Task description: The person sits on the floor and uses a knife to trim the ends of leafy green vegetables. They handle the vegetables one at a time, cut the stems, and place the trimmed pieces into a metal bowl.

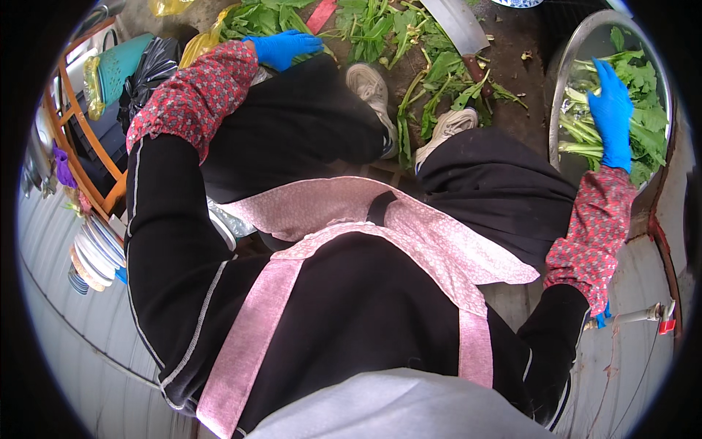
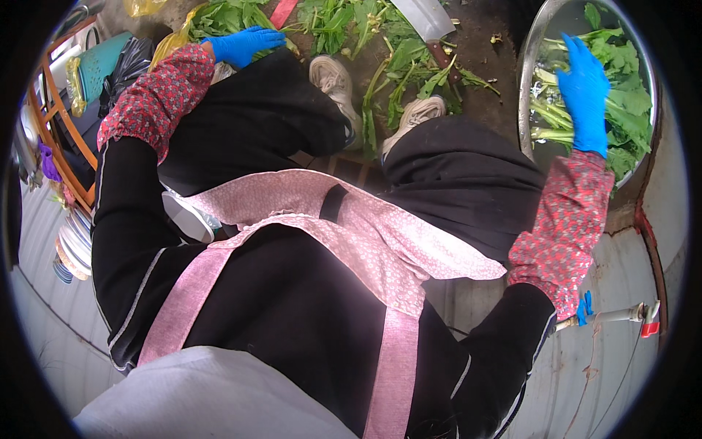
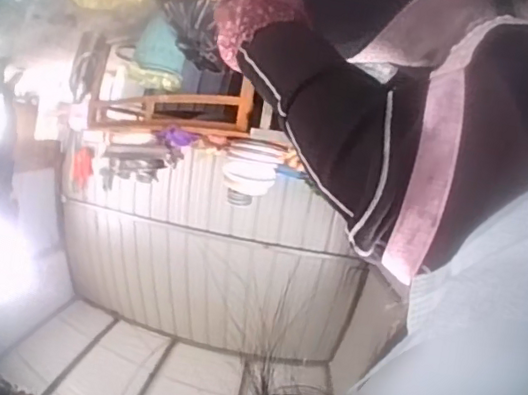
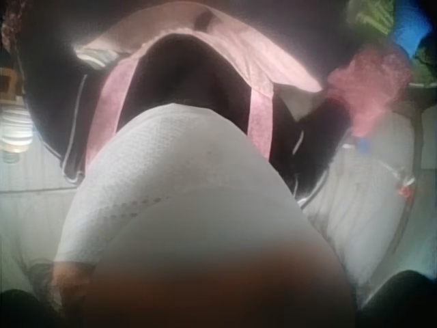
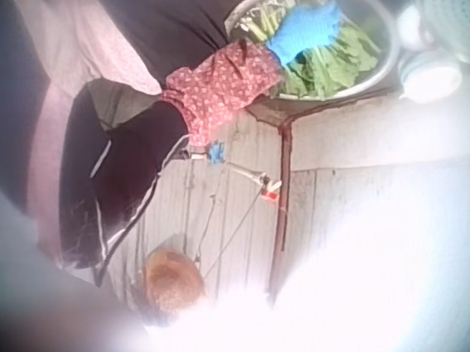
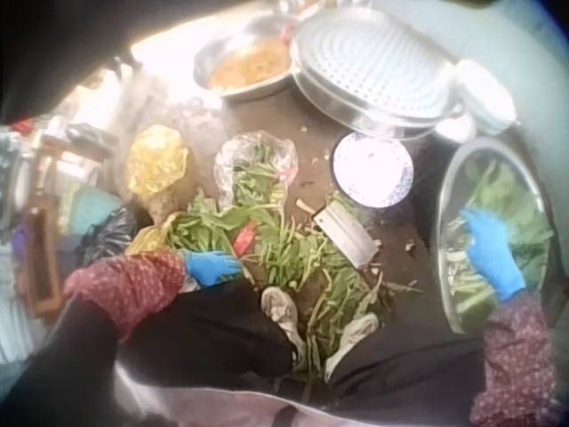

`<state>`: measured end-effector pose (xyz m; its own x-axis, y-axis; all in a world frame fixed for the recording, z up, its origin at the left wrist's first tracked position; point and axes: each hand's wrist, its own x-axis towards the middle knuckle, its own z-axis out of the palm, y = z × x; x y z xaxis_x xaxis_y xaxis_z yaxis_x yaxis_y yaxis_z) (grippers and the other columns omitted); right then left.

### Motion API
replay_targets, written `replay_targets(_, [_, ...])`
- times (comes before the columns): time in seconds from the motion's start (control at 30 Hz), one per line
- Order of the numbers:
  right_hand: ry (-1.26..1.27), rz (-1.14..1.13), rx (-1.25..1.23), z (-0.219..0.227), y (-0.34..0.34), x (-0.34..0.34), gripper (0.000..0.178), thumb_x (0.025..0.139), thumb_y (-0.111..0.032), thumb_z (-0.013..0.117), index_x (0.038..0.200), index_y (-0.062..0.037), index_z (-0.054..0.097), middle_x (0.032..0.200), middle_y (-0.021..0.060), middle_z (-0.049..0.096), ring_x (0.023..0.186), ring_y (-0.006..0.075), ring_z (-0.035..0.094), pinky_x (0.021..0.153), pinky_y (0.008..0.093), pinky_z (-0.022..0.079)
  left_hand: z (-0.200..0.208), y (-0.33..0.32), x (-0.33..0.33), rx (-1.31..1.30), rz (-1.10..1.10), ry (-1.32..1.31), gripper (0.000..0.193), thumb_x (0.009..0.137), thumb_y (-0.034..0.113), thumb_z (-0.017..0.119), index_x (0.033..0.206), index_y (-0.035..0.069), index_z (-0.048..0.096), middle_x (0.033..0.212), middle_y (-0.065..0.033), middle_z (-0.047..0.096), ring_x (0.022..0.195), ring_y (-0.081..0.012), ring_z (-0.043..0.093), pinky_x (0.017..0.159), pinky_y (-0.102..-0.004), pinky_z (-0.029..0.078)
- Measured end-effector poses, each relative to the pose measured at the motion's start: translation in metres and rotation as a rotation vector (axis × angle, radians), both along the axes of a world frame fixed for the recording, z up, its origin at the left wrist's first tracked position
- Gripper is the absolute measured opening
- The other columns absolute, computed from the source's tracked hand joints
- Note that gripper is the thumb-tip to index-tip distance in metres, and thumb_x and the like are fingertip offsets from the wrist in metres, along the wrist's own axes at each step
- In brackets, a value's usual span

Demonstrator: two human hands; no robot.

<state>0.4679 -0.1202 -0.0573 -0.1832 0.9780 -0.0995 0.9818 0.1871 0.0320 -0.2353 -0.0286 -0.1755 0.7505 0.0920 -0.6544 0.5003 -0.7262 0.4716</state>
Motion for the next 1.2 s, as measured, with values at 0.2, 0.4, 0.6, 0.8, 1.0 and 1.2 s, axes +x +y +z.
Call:
replay_targets(0.2, [0.556,0.140,-0.371,-0.063,-0.012,-0.188,0.046,0.094,-0.025,0.067,0.139,-0.0149,0.062,0.118,0.0192,0.071,0.106,0.0392,0.069,0.090,0.0488,0.056,0.000,-0.003,0.015,0.120,-0.090,0.041,0.071,0.080,-0.002,0.066,0.148,0.013,0.051,0.150,-0.0143,0.051,0.125,-0.0403,0.058,0.106,-0.0471,0.050])
replay_targets(0.4, [0.058,-0.231,-0.536,-0.151,-0.055,-0.196,0.034,0.090,-0.026,0.068,0.116,-0.0044,0.064,0.109,0.0247,0.070,0.101,0.0431,0.070,0.086,0.0550,0.057,0.011,0.012,0.008,0.187,0.216,-0.050,0.062,0.078,0.018,0.077,0.137,0.011,0.060,0.130,-0.0175,0.066,0.118,-0.0393,0.063,0.100,-0.0484,0.052])
replay_targets(0.6, [0.100,-0.316,-0.515,-0.187,-0.063,-0.194,0.034,0.086,-0.024,0.071,0.113,-0.0045,0.064,0.110,0.0225,0.070,0.100,0.0432,0.071,0.084,0.0553,0.057,0.031,0.037,0.011,0.007,0.585,-0.230,0.041,0.075,0.025,0.079,0.115,0.015,0.076,0.089,-0.0145,0.074,0.077,-0.0274,0.072,0.074,-0.0391,0.056])
replay_targets(0.8, [0.196,-0.527,-0.407,-0.154,-0.056,-0.211,0.039,0.084,-0.026,0.069,0.113,-0.0018,0.063,0.107,0.0260,0.071,0.102,0.0439,0.070,0.084,0.0555,0.056,0.009,0.022,0.020,0.234,0.240,0.116,0.095,0.065,0.044,0.089,0.149,0.020,0.052,0.131,-0.0143,0.065,0.122,-0.0372,0.059,0.107,-0.0525,0.042])
replay_targets(1.0, [0.324,-0.517,-0.270,-0.094,-0.028,-0.203,0.041,0.082,-0.040,0.068,0.103,-0.0045,0.068,0.095,0.0287,0.071,0.097,0.0459,0.070,0.082,0.0550,0.055,-0.022,-0.014,0.035,0.379,0.049,-0.005,0.080,0.073,0.027,0.084,0.145,0.011,0.051,0.126,-0.0120,0.065,0.116,-0.0335,0.061,0.095,-0.0493,0.046])
replay_targets(1.2, [0.941,-0.771,-0.362,0.009,-0.073,-0.229,0.037,0.084,-0.034,0.074,0.102,-0.0016,0.069,0.079,0.0190,0.069,0.077,0.0275,0.071,0.072,0.0412,0.055,0.012,0.011,0.034,0.312,0.286,-0.177,0.060,0.067,0.024,0.079,0.123,0.008,0.064,0.108,-0.0186,0.071,0.099,-0.0390,0.068,0.087,-0.0492,0.053])
